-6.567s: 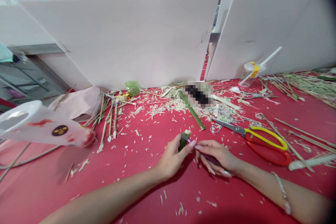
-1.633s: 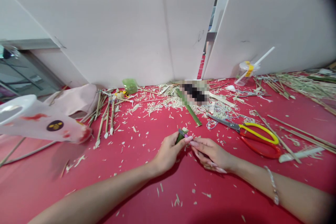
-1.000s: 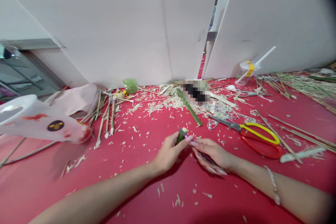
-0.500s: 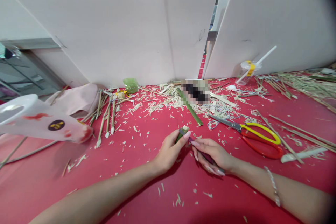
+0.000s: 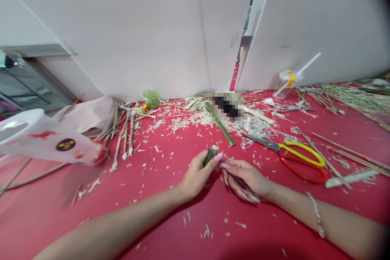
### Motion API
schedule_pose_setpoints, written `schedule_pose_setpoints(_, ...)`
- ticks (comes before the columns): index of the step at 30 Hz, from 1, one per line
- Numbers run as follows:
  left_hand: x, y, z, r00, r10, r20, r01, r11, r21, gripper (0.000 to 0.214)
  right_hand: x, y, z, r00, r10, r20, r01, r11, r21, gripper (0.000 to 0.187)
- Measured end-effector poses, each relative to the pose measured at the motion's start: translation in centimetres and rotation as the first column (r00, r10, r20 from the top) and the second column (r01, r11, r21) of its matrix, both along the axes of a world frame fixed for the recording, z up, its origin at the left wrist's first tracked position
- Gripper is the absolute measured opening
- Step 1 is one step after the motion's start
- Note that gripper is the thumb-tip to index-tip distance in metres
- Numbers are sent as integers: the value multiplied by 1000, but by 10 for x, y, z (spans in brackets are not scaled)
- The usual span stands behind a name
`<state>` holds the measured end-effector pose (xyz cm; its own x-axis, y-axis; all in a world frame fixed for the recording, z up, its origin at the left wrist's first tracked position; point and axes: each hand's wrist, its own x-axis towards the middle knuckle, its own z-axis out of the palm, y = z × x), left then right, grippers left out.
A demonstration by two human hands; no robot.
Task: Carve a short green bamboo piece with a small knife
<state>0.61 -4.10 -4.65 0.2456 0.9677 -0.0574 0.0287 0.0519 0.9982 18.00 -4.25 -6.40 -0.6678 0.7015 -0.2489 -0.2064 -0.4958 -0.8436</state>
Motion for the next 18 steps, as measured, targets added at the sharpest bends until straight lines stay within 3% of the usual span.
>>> schedule_pose_setpoints(18,-5,-1,2,997,-73,27,73,997,-7,36,6,5,-1,990,123,-65,-123,992,-1,41)
